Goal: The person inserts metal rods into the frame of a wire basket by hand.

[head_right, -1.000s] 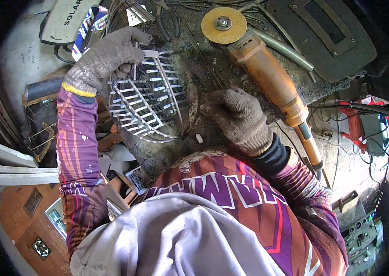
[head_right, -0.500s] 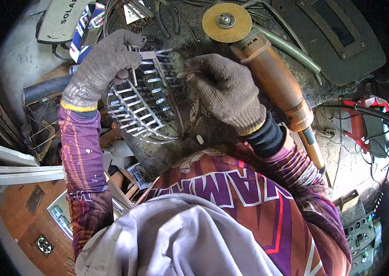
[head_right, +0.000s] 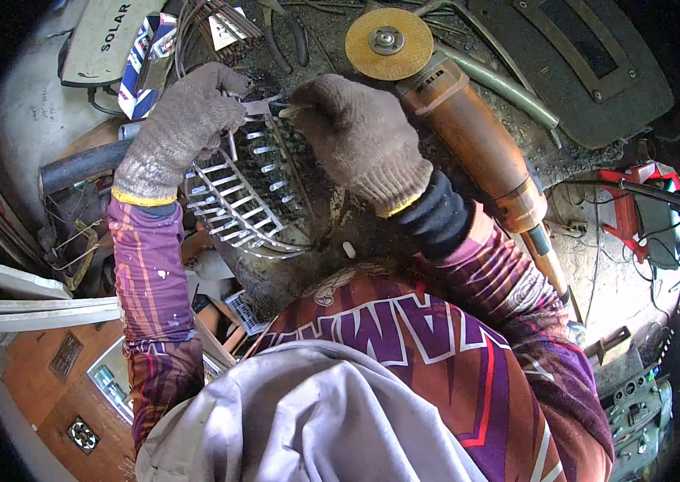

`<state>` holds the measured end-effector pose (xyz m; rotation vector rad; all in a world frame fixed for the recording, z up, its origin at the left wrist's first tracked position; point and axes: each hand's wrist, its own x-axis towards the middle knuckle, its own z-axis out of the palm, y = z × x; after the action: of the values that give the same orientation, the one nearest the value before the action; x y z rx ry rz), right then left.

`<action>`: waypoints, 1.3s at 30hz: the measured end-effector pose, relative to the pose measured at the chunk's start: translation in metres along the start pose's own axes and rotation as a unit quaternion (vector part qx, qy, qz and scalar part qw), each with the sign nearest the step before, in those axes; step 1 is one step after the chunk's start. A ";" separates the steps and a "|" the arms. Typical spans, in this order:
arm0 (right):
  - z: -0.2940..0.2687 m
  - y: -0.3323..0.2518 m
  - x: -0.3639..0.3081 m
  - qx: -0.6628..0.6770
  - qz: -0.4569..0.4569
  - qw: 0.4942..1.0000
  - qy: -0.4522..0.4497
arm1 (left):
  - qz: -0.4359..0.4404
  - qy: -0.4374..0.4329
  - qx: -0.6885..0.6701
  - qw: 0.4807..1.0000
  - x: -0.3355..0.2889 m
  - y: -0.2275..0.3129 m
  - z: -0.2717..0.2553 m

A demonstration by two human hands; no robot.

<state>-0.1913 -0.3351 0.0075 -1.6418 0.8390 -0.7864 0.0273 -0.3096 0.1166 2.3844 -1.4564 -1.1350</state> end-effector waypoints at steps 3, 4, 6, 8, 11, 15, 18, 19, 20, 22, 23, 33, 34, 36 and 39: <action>0.001 0.004 0.003 -0.027 -0.025 0.999 0.015 | -0.033 0.018 -0.026 0.999 -0.003 0.012 0.005; 0.000 0.004 0.002 -0.031 -0.039 0.999 0.011 | -0.037 0.018 -0.026 0.999 -0.006 0.008 0.002; -0.002 0.003 0.001 -0.034 -0.052 0.998 0.004 | -0.023 0.022 -0.156 0.987 -0.012 -0.004 -0.008; -0.003 0.003 -0.001 -0.020 -0.071 0.997 0.022 | -0.012 0.023 -0.123 0.992 -0.013 -0.011 -0.011; -0.006 0.000 -0.002 -0.030 -0.060 0.998 0.009 | 0.032 0.013 -0.107 0.994 -0.017 -0.011 -0.011; -0.005 0.002 -0.003 -0.051 -0.045 0.998 0.001 | 0.016 0.016 -0.079 0.997 -0.013 -0.006 -0.003; -0.006 0.004 -0.004 -0.012 -0.053 0.999 0.000 | -0.003 0.026 0.003 1.000 -0.008 0.005 -0.001; -0.006 0.003 -0.004 -0.010 -0.054 0.999 -0.001 | -0.004 0.027 0.004 1.000 -0.009 0.006 0.000; -0.007 0.003 -0.004 -0.007 -0.057 0.998 0.000 | -0.002 0.023 0.002 1.000 -0.009 0.007 0.000; -0.008 0.002 -0.005 -0.005 -0.058 0.998 0.003 | 0.002 0.017 0.001 1.000 -0.007 0.008 0.001; -0.008 0.001 -0.006 -0.007 -0.051 0.999 0.002 | 0.007 0.014 0.016 1.000 -0.006 0.006 0.002; -0.005 0.004 -0.006 -0.005 -0.049 0.999 -0.006 | -0.008 0.022 0.026 0.999 -0.009 0.011 0.003; -0.005 0.003 -0.006 -0.005 -0.050 0.999 -0.007 | -0.009 0.023 0.026 0.999 -0.009 0.010 0.003; -0.005 0.002 -0.006 -0.019 -0.040 0.999 -0.019 | -0.017 0.019 0.003 1.000 -0.009 0.006 0.003; -0.003 0.003 -0.007 0.003 -0.052 0.999 -0.015 | 0.007 0.031 0.051 0.998 -0.010 0.002 0.006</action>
<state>-0.1982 -0.3310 0.0043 -1.6989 0.7345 -0.8326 0.0198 -0.3011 0.1186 2.4483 -1.5441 -0.9956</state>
